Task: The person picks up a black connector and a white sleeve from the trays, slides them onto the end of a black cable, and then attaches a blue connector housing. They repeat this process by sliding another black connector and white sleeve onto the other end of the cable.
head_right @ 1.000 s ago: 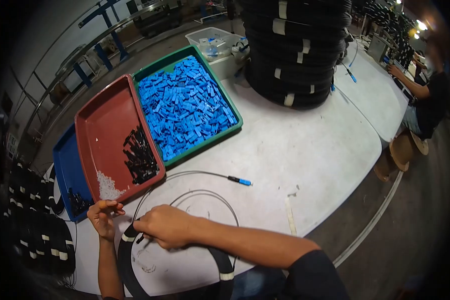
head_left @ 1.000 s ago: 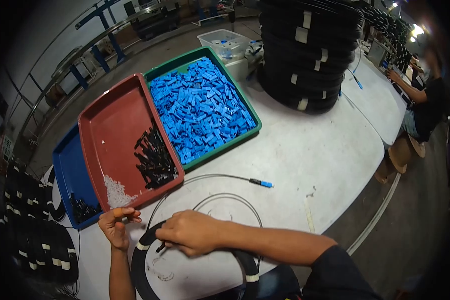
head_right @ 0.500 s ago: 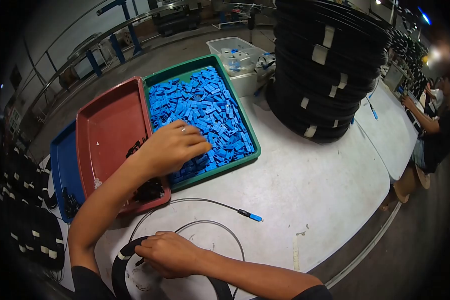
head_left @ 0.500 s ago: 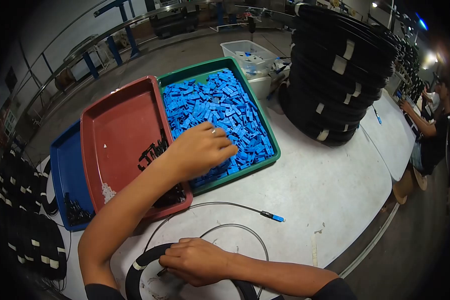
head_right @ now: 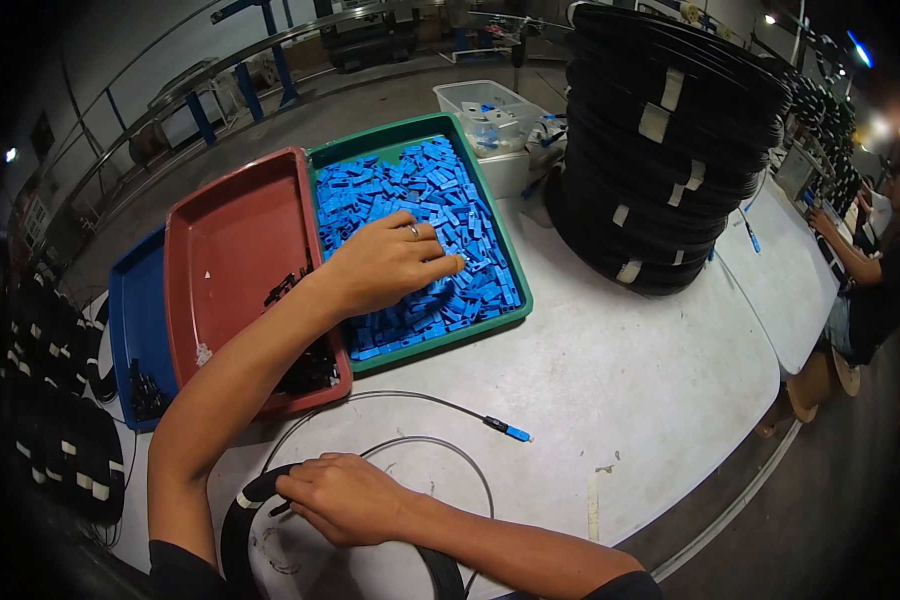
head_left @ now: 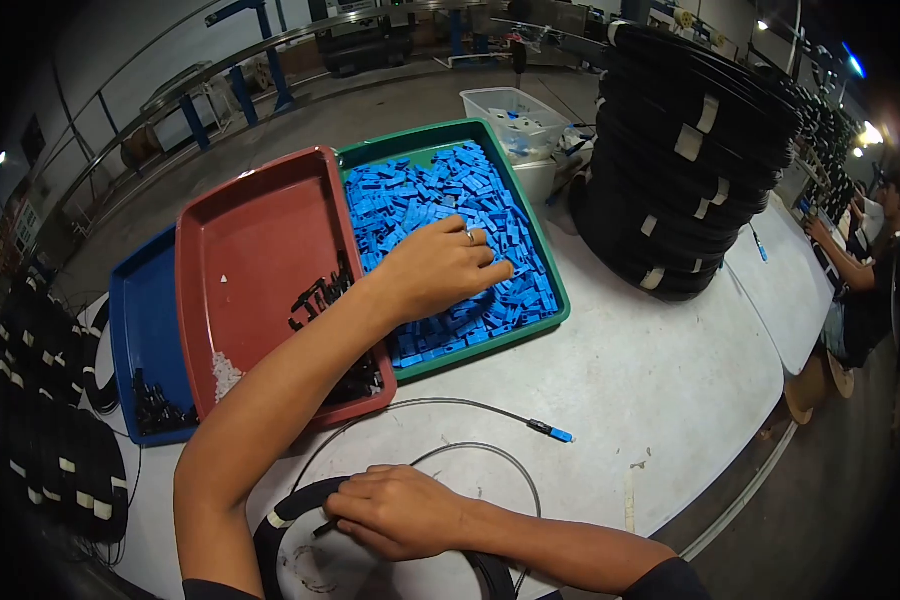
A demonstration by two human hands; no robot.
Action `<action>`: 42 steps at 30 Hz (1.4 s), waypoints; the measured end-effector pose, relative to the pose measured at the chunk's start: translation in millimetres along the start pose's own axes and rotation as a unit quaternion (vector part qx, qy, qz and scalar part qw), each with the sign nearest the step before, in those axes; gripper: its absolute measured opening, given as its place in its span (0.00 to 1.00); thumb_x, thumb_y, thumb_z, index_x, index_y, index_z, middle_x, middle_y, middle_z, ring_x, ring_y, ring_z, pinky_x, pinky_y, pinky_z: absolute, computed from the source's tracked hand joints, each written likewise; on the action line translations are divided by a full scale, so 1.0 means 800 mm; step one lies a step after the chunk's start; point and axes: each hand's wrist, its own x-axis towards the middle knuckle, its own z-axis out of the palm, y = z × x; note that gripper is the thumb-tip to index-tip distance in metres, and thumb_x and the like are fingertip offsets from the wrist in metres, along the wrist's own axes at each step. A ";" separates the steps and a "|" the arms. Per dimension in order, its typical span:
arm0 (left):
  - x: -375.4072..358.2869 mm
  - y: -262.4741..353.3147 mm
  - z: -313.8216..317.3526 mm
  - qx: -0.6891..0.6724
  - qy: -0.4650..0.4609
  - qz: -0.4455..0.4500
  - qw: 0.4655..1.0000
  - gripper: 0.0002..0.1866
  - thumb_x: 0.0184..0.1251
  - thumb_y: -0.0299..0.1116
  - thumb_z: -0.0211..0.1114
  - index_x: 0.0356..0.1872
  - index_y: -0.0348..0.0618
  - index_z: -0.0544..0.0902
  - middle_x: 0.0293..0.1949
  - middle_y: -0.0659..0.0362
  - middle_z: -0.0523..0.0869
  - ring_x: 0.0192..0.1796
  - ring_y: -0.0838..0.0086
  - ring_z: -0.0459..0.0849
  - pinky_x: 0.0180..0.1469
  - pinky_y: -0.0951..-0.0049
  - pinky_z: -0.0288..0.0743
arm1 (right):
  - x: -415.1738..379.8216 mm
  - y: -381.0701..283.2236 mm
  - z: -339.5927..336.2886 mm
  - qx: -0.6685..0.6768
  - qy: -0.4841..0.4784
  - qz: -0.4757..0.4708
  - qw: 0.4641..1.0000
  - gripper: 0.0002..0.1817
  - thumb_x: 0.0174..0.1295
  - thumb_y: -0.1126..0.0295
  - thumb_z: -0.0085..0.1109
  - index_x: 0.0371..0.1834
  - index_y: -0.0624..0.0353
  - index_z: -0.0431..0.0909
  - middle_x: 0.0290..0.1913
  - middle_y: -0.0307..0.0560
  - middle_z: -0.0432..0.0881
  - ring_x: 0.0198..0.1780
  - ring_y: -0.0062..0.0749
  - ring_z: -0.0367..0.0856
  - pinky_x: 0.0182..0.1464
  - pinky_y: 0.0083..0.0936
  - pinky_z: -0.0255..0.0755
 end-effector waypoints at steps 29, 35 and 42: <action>-0.327 0.232 -0.122 -0.507 0.253 -0.462 0.682 0.12 0.65 0.25 0.77 0.47 0.34 0.88 0.43 0.57 0.91 0.43 0.77 0.88 0.48 0.76 0.82 | 0.010 -0.024 -0.004 -0.173 0.048 0.021 0.983 0.19 0.62 0.82 0.65 0.56 0.58 0.80 0.40 0.52 0.83 0.40 0.51 0.86 0.40 0.40 0.79; -0.316 0.241 -0.139 -0.443 0.270 -0.436 0.736 0.11 0.61 0.25 0.79 0.44 0.35 0.90 0.37 0.55 0.94 0.36 0.76 0.90 0.42 0.76 0.83 | 0.003 -0.022 -0.005 -0.192 -0.012 0.006 0.981 0.29 0.51 0.86 0.66 0.60 0.56 0.79 0.45 0.50 0.84 0.42 0.49 0.87 0.42 0.39 0.84; -0.313 0.243 -0.138 -0.380 0.281 -0.421 0.775 0.10 0.58 0.24 0.80 0.41 0.37 0.92 0.33 0.55 0.93 0.30 0.77 0.90 0.32 0.77 0.81 | 0.003 -0.022 -0.006 -0.194 -0.043 -0.001 0.980 0.31 0.50 0.85 0.66 0.60 0.54 0.80 0.48 0.51 0.84 0.44 0.49 0.87 0.43 0.37 0.85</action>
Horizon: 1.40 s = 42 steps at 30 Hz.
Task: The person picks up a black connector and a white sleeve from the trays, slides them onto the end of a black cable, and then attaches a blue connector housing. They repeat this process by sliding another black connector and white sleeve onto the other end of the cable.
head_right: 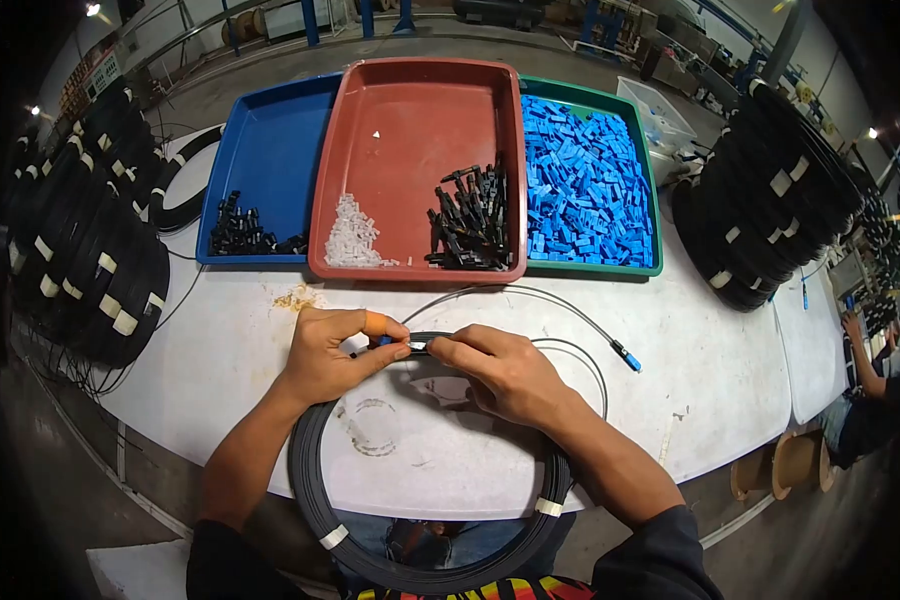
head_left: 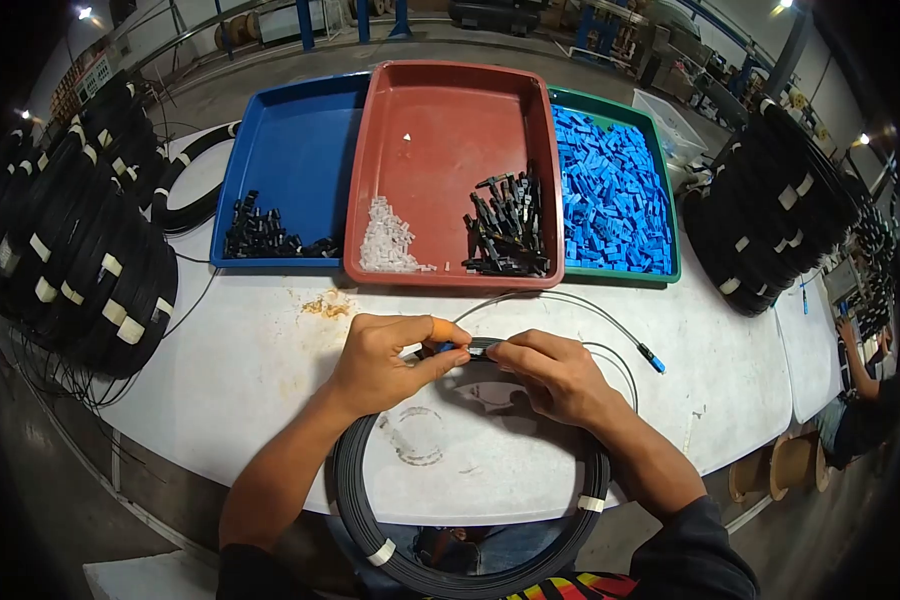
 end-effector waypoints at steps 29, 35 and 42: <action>-0.002 -0.001 0.000 0.026 -0.006 0.039 0.999 0.10 0.57 0.23 0.80 0.40 0.35 0.92 0.34 0.54 0.94 0.32 0.73 0.92 0.35 0.77 0.83 | 0.006 -0.009 -0.003 0.019 -0.055 0.045 0.997 0.33 0.48 0.89 0.61 0.61 0.57 0.75 0.42 0.51 0.83 0.41 0.53 0.87 0.40 0.41 0.81; -0.004 -0.005 0.003 0.002 0.002 0.029 1.000 0.15 0.58 0.23 0.80 0.45 0.33 0.88 0.37 0.53 0.94 0.38 0.72 0.94 0.41 0.76 0.86 | 0.003 -0.003 0.001 -0.014 -0.038 0.008 0.999 0.35 0.47 0.82 0.64 0.64 0.51 0.76 0.42 0.49 0.81 0.38 0.51 0.85 0.39 0.42 0.81; -0.010 -0.008 0.008 -0.097 0.035 -0.048 0.994 0.15 0.60 0.24 0.80 0.40 0.36 0.80 0.36 0.52 0.93 0.41 0.70 0.95 0.45 0.74 0.88 | 0.004 -0.006 -0.001 -0.001 -0.042 0.018 0.999 0.31 0.46 0.88 0.62 0.59 0.57 0.78 0.44 0.50 0.82 0.40 0.52 0.85 0.40 0.42 0.81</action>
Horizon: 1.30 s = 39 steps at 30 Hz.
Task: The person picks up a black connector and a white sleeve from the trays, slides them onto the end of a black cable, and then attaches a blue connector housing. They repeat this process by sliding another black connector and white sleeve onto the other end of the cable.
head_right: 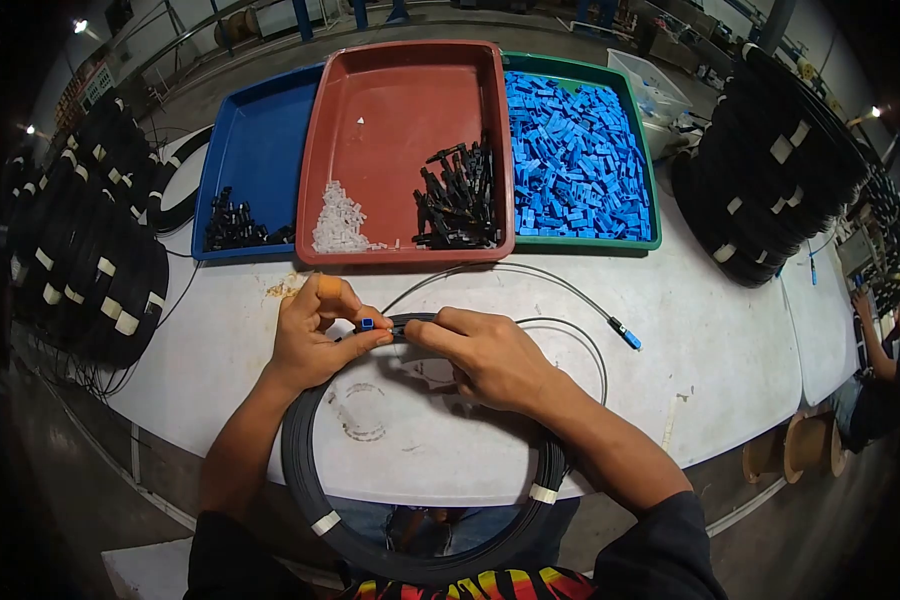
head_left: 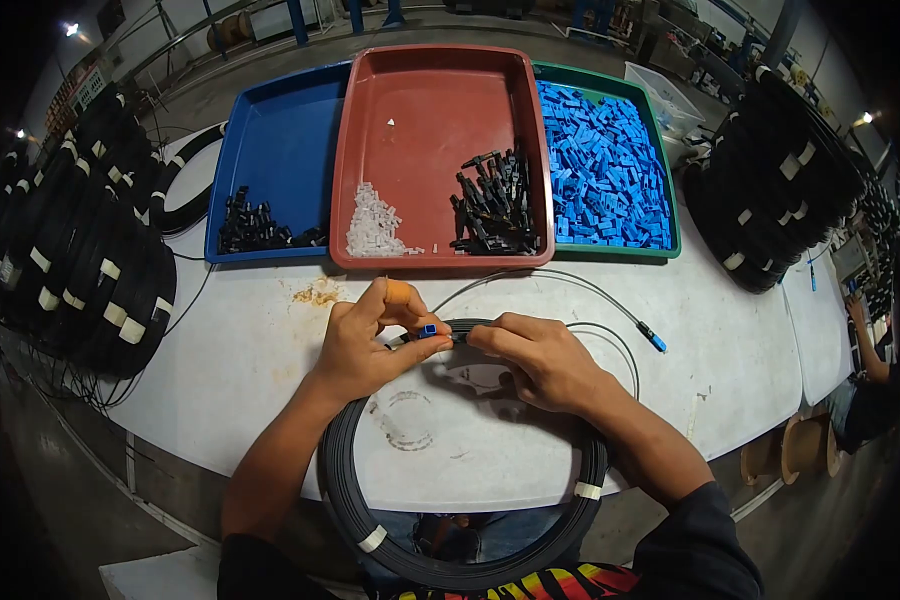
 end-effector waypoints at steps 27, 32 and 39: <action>0.005 0.018 -0.008 0.135 -0.047 0.044 0.989 0.10 0.55 0.24 0.79 0.36 0.36 0.87 0.31 0.56 0.92 0.30 0.77 0.89 0.35 0.78 0.80 | 0.002 0.007 0.004 -0.016 0.175 -0.020 0.984 0.17 0.54 0.82 0.68 0.47 0.58 0.81 0.35 0.46 0.81 0.37 0.44 0.79 0.41 0.38 0.70; 0.005 0.018 -0.006 0.149 -0.050 0.052 0.986 0.11 0.54 0.26 0.82 0.36 0.37 0.88 0.30 0.57 0.91 0.28 0.77 0.87 0.33 0.78 0.79 | 0.000 0.005 0.001 -0.007 0.157 -0.026 0.987 0.20 0.51 0.84 0.68 0.48 0.59 0.81 0.36 0.46 0.82 0.38 0.44 0.80 0.41 0.37 0.72; 0.005 0.017 -0.009 0.161 -0.077 0.065 0.982 0.12 0.54 0.29 0.83 0.36 0.38 0.89 0.28 0.57 0.90 0.29 0.73 0.89 0.33 0.75 0.81 | -0.001 0.007 0.005 -0.005 0.141 -0.046 0.989 0.24 0.47 0.83 0.71 0.52 0.60 0.83 0.41 0.49 0.84 0.42 0.45 0.85 0.45 0.36 0.81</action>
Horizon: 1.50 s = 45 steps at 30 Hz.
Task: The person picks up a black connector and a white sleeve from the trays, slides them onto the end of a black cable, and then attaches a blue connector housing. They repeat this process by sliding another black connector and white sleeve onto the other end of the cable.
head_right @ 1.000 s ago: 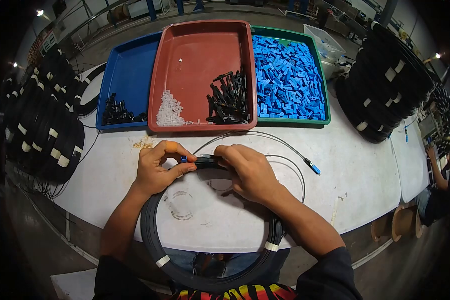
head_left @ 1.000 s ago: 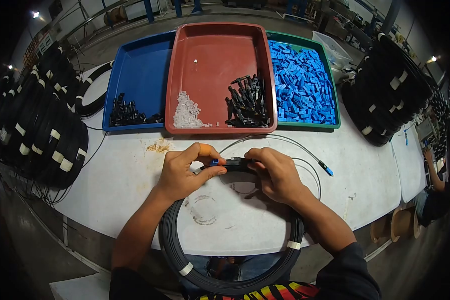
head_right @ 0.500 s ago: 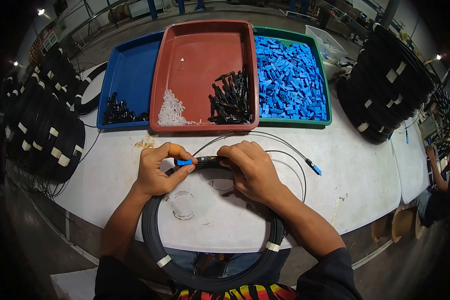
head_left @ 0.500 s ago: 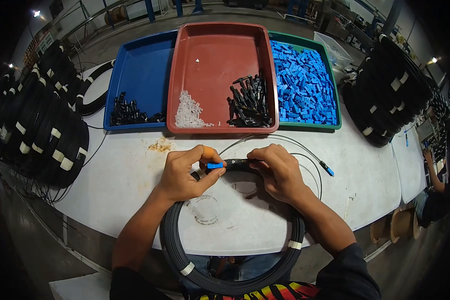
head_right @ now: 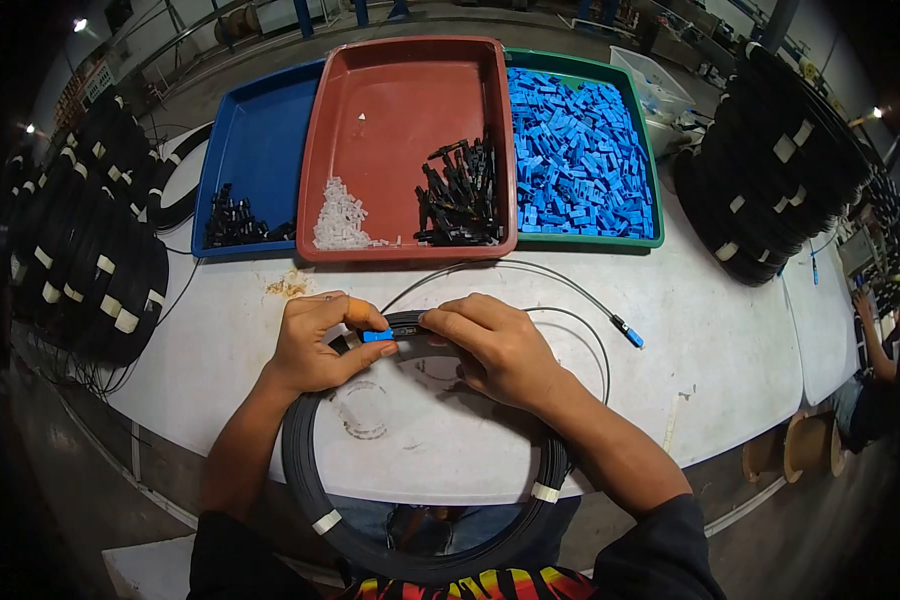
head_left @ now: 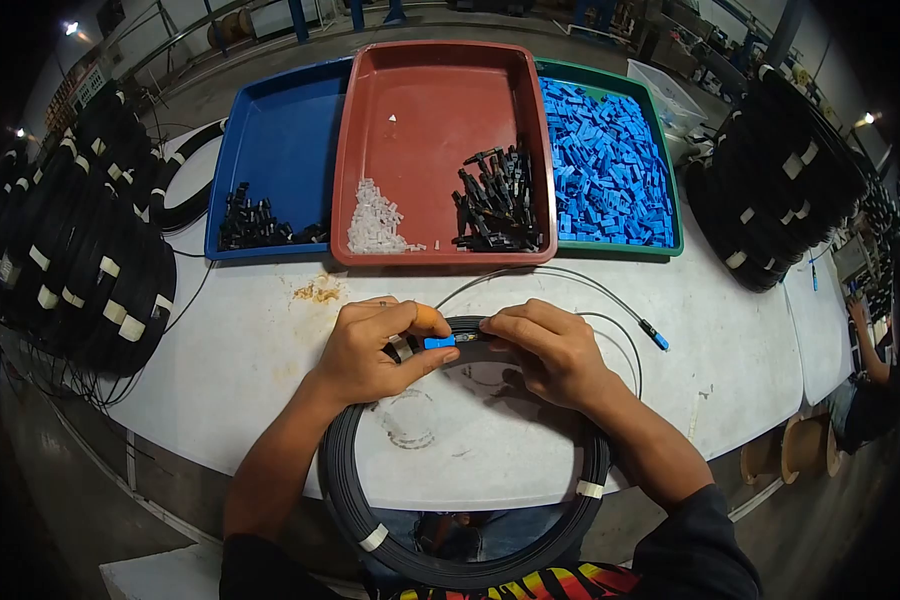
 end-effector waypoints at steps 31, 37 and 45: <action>0.001 -0.009 0.002 0.045 0.057 0.126 0.989 0.20 0.47 0.26 0.86 0.43 0.39 0.88 0.33 0.57 0.94 0.32 0.71 0.89 0.40 0.70 0.79 | -0.001 -0.001 0.002 -0.054 0.046 0.041 0.997 0.13 0.54 0.75 0.78 0.40 0.59 0.84 0.27 0.44 0.80 0.26 0.36 0.80 0.28 0.32 0.71; 0.005 -0.002 0.002 0.021 0.090 0.103 0.990 0.17 0.46 0.23 0.83 0.40 0.41 0.90 0.31 0.60 0.93 0.30 0.73 0.86 0.40 0.72 0.76 | -0.003 -0.003 0.002 -0.026 0.027 0.089 0.995 0.13 0.55 0.72 0.76 0.39 0.59 0.82 0.29 0.46 0.79 0.32 0.45 0.82 0.36 0.38 0.76; 0.002 -0.006 -0.002 -0.013 0.055 0.109 0.992 0.21 0.43 0.23 0.81 0.43 0.43 0.88 0.29 0.60 0.93 0.32 0.73 0.89 0.44 0.69 0.73 | -0.006 -0.001 0.002 -0.009 -0.026 0.073 0.997 0.13 0.49 0.79 0.73 0.37 0.61 0.82 0.30 0.47 0.78 0.33 0.46 0.82 0.35 0.41 0.76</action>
